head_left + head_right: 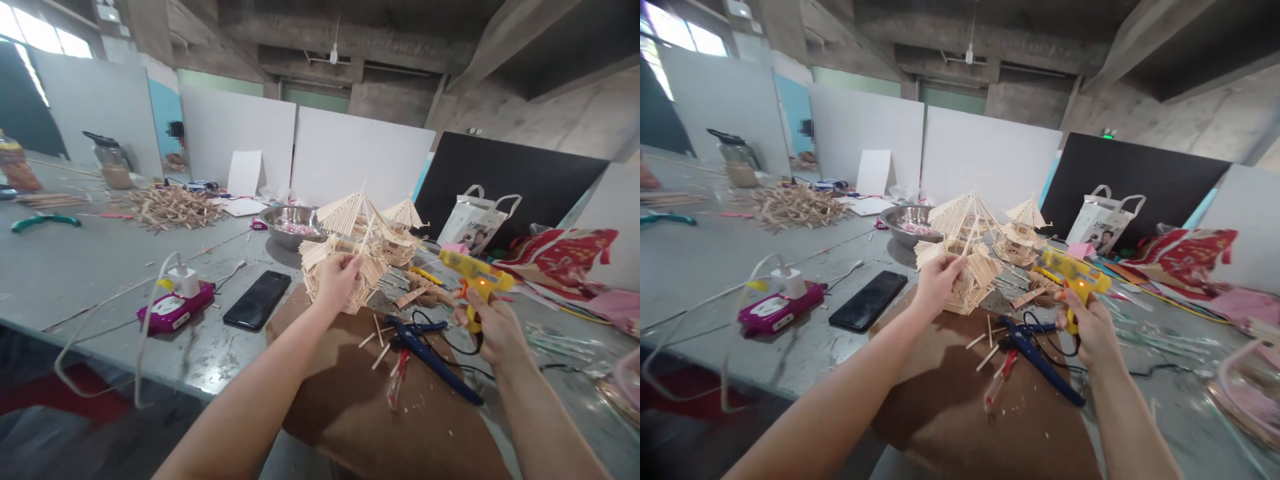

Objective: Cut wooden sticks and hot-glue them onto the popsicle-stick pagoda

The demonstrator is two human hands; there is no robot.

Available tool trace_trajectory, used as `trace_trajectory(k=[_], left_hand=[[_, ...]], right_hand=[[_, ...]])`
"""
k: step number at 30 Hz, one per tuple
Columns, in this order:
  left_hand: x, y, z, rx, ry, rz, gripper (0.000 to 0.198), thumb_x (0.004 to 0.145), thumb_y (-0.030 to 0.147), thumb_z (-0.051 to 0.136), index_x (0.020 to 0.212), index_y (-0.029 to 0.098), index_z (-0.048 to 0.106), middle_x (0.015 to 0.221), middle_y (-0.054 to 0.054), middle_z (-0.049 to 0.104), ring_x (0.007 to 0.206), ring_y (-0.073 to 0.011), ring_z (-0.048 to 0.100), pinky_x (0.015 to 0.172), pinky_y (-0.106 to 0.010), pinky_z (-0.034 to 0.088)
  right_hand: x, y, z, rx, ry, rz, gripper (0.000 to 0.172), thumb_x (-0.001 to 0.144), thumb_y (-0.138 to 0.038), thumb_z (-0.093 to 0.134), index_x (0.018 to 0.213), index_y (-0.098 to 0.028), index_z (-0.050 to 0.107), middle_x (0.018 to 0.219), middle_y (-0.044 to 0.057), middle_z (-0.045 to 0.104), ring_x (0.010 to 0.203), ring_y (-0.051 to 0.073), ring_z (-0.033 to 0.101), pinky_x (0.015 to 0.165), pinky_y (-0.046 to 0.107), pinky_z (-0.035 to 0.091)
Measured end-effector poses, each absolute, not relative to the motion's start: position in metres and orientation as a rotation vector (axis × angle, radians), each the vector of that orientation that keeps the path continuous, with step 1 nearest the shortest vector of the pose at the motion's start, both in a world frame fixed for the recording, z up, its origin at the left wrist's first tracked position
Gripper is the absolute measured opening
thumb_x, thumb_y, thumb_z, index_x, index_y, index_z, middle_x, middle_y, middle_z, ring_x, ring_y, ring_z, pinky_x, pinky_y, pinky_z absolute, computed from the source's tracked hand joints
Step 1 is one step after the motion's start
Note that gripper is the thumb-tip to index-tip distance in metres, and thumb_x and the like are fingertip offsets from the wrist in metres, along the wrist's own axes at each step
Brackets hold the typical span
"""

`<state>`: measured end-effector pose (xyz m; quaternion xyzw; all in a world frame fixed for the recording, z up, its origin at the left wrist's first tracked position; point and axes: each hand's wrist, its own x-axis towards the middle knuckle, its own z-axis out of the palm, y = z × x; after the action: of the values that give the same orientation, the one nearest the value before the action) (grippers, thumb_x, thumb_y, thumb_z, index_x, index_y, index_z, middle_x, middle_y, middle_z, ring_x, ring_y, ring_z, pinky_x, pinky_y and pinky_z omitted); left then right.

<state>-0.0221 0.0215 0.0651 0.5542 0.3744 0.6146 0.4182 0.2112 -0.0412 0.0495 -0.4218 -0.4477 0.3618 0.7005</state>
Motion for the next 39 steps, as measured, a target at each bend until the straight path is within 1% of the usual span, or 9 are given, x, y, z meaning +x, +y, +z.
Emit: trace_trajectory(k=[3, 6, 13, 18, 24, 27, 31, 35, 39], left_hand=[[-0.023, 0.034, 0.077, 1.337, 0.890, 1.560, 0.022, 0.065, 0.035, 0.056, 0.059, 0.014, 0.052, 0.043, 0.005, 0.046, 0.031, -0.0015, 0.032, 0.032, -0.016, 0.023], [-0.022, 0.042, 0.084, 1.237, 0.866, 1.580, 0.020, 0.064, 0.030, 0.057, 0.056, 0.014, 0.049, 0.040, 0.006, 0.044, 0.028, -0.0008, 0.030, 0.031, -0.016, 0.021], [-0.017, 0.047, 0.092, 1.102, 0.839, 1.575, 0.020, 0.064, 0.026, 0.056, 0.052, 0.014, 0.045, 0.037, 0.005, 0.042, 0.024, -0.0018, 0.029, 0.029, -0.018, 0.015], [-0.015, 0.048, 0.093, 1.070, 0.855, 1.582, 0.019, 0.063, 0.025, 0.056, 0.052, 0.014, 0.045, 0.037, 0.005, 0.043, 0.024, -0.0019, 0.029, 0.029, -0.018, 0.016], [-0.016, 0.053, 0.090, 1.078, 0.822, 1.604, 0.023, 0.062, 0.027, 0.058, 0.050, 0.014, 0.043, 0.038, 0.005, 0.043, 0.025, -0.0014, 0.029, 0.029, -0.018, 0.017], [-0.016, 0.055, 0.089, 1.078, 0.815, 1.605, 0.024, 0.062, 0.028, 0.058, 0.049, 0.014, 0.043, 0.038, 0.005, 0.043, 0.025, -0.0014, 0.029, 0.029, -0.018, 0.017], [-0.015, 0.054, 0.091, 1.056, 0.839, 1.620, 0.022, 0.062, 0.026, 0.058, 0.050, 0.015, 0.043, 0.038, 0.005, 0.043, 0.025, -0.0016, 0.028, 0.028, -0.018, 0.017], [-0.012, 0.052, 0.092, 1.029, 0.857, 1.627, 0.021, 0.062, 0.026, 0.057, 0.051, 0.015, 0.044, 0.038, 0.006, 0.044, 0.025, -0.0015, 0.029, 0.029, -0.017, 0.018], [-0.011, 0.052, 0.092, 1.009, 0.859, 1.635, 0.021, 0.062, 0.027, 0.058, 0.052, 0.015, 0.044, 0.038, 0.006, 0.044, 0.025, -0.0010, 0.029, 0.029, -0.017, 0.018]], right_hand=[[0.221, -0.045, 0.025, -0.908, -0.902, 0.905, 0.028, 0.058, -0.034, 0.068, 0.076, -0.019, 0.052, 0.065, -0.003, 0.056, 0.034, 0.003, 0.040, 0.033, 0.019, 0.036], [0.223, -0.047, 0.012, -0.893, -0.886, 0.957, 0.030, 0.057, -0.036, 0.069, 0.076, -0.019, 0.054, 0.062, -0.002, 0.056, 0.033, 0.004, 0.039, 0.030, 0.018, 0.034], [0.223, -0.049, 0.010, -0.919, -0.871, 1.026, 0.033, 0.053, -0.036, 0.071, 0.076, -0.019, 0.054, 0.065, -0.004, 0.057, 0.033, 0.003, 0.039, 0.034, 0.020, 0.038], [0.223, -0.049, 0.010, -0.921, -0.889, 1.046, 0.029, 0.055, -0.034, 0.070, 0.075, -0.020, 0.054, 0.067, -0.003, 0.058, 0.033, 0.003, 0.039, 0.035, 0.020, 0.038], [0.225, -0.048, 0.006, -0.940, -0.896, 1.065, 0.031, 0.055, -0.036, 0.070, 0.076, -0.019, 0.054, 0.064, -0.002, 0.058, 0.032, 0.004, 0.038, 0.031, 0.019, 0.036], [0.227, -0.047, 0.005, -0.920, -0.885, 1.086, 0.029, 0.056, -0.033, 0.070, 0.076, -0.019, 0.054, 0.065, -0.001, 0.058, 0.032, 0.003, 0.038, 0.034, 0.020, 0.039], [0.225, -0.049, 0.007, -0.914, -0.868, 1.094, 0.028, 0.056, -0.031, 0.070, 0.077, -0.019, 0.054, 0.060, -0.003, 0.057, 0.032, 0.004, 0.039, 0.036, 0.020, 0.040], [0.223, -0.050, 0.009, -0.922, -0.880, 1.064, 0.028, 0.056, -0.032, 0.070, 0.075, -0.020, 0.054, 0.059, -0.004, 0.056, 0.031, 0.003, 0.038, 0.034, 0.020, 0.039], [0.224, -0.050, 0.008, -0.946, -0.884, 1.077, 0.029, 0.056, -0.034, 0.069, 0.075, -0.018, 0.054, 0.053, -0.004, 0.052, 0.032, 0.004, 0.038, 0.029, 0.017, 0.034]])
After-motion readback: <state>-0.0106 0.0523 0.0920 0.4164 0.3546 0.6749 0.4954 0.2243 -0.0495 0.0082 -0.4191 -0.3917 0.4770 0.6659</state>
